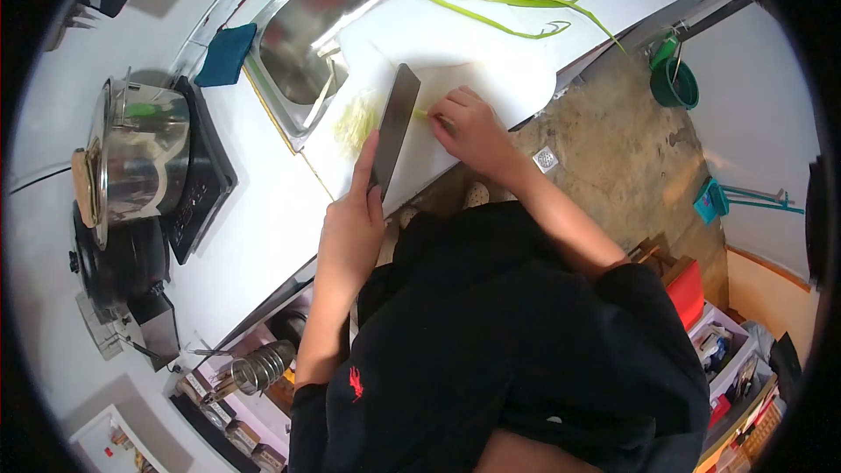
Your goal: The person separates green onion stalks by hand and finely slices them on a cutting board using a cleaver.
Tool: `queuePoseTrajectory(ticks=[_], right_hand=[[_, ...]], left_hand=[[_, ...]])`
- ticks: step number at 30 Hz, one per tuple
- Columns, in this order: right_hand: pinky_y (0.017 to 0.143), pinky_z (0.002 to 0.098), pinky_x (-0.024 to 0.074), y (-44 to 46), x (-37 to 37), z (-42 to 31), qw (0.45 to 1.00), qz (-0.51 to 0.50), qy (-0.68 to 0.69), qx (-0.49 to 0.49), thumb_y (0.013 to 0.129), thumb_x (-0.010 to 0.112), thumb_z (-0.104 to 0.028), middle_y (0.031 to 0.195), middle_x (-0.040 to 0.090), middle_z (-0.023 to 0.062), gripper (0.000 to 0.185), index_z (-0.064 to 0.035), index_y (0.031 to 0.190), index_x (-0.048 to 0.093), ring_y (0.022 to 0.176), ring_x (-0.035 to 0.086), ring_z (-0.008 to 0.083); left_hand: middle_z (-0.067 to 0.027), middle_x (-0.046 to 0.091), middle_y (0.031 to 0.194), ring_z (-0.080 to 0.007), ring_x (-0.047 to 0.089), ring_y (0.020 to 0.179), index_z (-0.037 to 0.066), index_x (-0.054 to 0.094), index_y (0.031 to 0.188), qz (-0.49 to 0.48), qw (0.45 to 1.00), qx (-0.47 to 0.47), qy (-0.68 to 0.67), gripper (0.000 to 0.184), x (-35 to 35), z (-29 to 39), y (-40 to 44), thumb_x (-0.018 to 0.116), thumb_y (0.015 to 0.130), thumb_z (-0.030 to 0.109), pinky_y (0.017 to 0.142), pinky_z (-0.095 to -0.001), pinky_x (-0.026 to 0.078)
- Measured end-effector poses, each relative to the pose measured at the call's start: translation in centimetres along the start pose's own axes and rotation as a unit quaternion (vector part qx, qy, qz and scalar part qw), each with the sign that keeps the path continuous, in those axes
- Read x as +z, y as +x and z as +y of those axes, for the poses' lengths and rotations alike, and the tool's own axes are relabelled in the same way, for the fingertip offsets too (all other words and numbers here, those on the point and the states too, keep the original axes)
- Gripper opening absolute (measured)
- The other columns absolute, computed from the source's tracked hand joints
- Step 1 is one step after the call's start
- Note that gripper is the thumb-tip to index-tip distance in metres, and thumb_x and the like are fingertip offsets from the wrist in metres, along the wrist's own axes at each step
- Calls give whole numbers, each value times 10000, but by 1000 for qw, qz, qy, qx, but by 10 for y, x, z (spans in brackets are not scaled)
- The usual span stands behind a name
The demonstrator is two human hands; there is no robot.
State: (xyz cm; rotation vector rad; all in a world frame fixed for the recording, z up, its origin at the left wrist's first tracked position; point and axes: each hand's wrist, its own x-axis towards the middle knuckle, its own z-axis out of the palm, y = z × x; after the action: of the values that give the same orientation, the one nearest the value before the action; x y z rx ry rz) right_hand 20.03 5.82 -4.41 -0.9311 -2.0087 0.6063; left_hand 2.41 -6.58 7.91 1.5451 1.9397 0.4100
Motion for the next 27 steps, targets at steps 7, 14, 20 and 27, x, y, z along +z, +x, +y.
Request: queuePoseTrajectory(ticks=[7,14,20,27], right_hand=[[828,425,515,2,-16,-13,999,27,-15,20,775,707,-38,880,606,125,123,-11,880,651,920,604,329],[804,412,512,-6,-16,-4,999,5,-7,31,780,702,-18,868,621,123,100,-12,872,664,896,608,322],[803,410,507,-7,-15,2,1000,5,13,17,785,692,-13,864,622,125,86,-10,867,669,884,600,318],[803,398,502,-3,-30,-1,996,-22,-70,-59,760,694,-5,890,620,87,143,-40,899,695,886,591,294]], left_hand=[[-347,659,1010,-550,605,950,312,263,1590,-6,999,36,8,683,4,1,-2,480,996,53,766,-583,445],[-352,655,1011,-542,622,928,307,254,1596,-28,999,27,-4,705,4,6,-2,489,990,34,758,-567,467],[-318,645,825,-531,626,794,288,251,1595,-13,997,75,6,711,13,6,7,477,975,24,685,-588,440],[-326,641,830,-516,631,770,282,263,1596,-10,995,95,-1,711,22,21,46,474,970,18,703,-582,448]])
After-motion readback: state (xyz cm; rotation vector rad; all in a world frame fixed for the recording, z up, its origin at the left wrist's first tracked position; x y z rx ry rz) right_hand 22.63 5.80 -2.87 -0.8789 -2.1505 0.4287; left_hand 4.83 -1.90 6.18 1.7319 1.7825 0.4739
